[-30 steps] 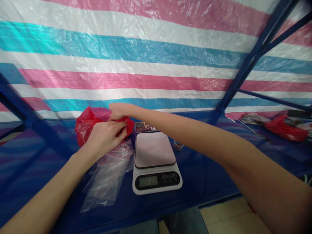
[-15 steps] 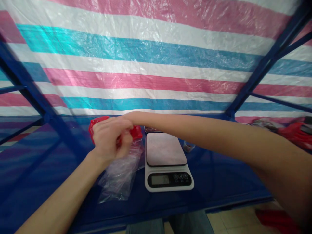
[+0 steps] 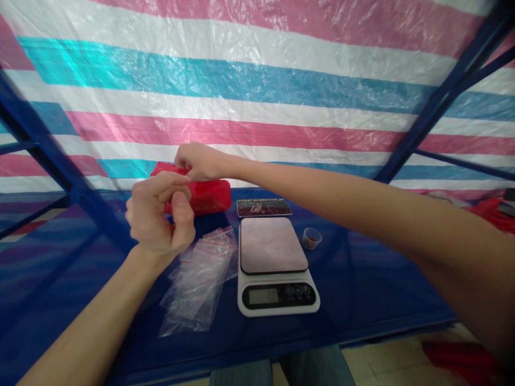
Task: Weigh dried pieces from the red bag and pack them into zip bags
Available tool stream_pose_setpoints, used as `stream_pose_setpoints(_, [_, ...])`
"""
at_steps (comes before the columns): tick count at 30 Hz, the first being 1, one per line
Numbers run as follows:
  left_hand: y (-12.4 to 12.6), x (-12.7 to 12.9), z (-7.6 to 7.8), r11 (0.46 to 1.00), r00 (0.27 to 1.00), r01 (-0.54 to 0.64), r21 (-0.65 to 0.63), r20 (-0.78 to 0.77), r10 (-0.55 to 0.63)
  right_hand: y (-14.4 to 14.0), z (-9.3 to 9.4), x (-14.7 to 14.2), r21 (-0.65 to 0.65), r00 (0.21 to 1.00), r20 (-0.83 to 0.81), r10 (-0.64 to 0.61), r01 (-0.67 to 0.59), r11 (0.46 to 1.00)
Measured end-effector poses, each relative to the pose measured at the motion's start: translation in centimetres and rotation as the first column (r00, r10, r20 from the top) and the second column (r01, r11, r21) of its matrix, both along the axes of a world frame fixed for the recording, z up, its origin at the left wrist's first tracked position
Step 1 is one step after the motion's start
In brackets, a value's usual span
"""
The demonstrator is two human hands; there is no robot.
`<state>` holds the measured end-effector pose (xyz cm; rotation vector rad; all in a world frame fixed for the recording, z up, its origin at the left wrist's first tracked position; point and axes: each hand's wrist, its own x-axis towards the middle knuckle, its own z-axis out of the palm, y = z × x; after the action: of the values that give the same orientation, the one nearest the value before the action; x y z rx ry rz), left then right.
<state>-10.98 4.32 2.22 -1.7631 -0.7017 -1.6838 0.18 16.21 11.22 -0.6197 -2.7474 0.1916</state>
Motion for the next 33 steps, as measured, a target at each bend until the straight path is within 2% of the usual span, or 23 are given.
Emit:
stream_pose_setpoints(3, [0.4,0.1,-0.5,0.998,0.998,0.061,-0.011,-0.012,-0.061,0.9,2.6,0.7,0.056,0.997,-0.051,-0.058,0.061,0.997])
stream_pose_setpoints(7, [0.4,0.3,-0.9,0.994,0.997,0.074,-0.077,-0.029,-0.077,0.9,5.7,2.8,0.117,0.988,-0.124,-0.087,0.102,0.988])
stream_pose_setpoints(10, [0.1,0.4,-0.8,0.984,0.992,0.095,-0.148,-0.075,-0.106,0.9,7.9,6.7,0.171,0.985,-0.119,-0.129,0.148,0.974])
stream_pose_setpoints(13, [0.0,0.4,-0.5,0.967,0.984,0.075,-0.242,-0.141,-0.112,0.7,9.3,12.7,0.186,0.971,-0.118,-0.206,0.226,0.956])
stream_pose_setpoints(17, [0.5,-0.2,0.0,0.958,0.998,-0.040,-0.283,-0.059,0.024,-0.5,9.3,21.6,0.121,0.920,-0.105,-0.378,0.389,0.914])
stream_pose_setpoints(20, [1.1,-1.3,0.3,0.945,0.991,-0.109,-0.308,0.040,0.127,-2.0,7.7,27.5,0.082,0.881,-0.034,-0.473,0.474,0.877])
stream_pose_setpoints(22, [1.6,-2.1,0.6,0.916,0.975,-0.164,-0.366,0.080,0.207,-2.9,6.2,30.8,0.063,0.851,0.058,-0.522,0.518,0.853])
stream_pose_setpoints(24, [2.3,-2.9,0.9,0.833,0.943,-0.270,-0.484,0.042,0.329,-3.5,4.4,33.4,0.094,0.811,0.080,-0.580,0.573,0.814])
stream_pose_setpoints(26, [3.1,-3.7,0.8,0.674,0.901,-0.396,-0.624,-0.123,0.415,-4.1,2.7,35.3,0.155,0.795,0.106,-0.597,0.579,0.800])
stream_pose_setpoints(28, [4.2,-4.6,0.2,0.516,0.869,-0.488,-0.704,-0.333,0.367,-4.6,0.9,36.6,0.156,0.808,0.169,-0.564,0.543,0.825])
stream_pose_setpoints(29, [4.7,-5.1,-0.3,0.457,0.853,-0.520,-0.722,-0.406,0.328,-4.8,0.1,37.0,0.151,0.815,0.186,-0.548,0.527,0.836])
stream_pose_setpoints(32, [6.3,-7.2,-2.3,0.379,0.835,-0.548,-0.746,-0.456,0.308,-5.3,-2.0,37.8,0.154,0.806,0.225,-0.547,0.525,0.837])
stream_pose_setpoints(33, [6.9,-8.0,-3.0,0.335,0.826,-0.559,-0.758,-0.471,0.310,-5.5,-2.5,37.8,0.170,0.797,0.225,-0.561,0.534,0.828])
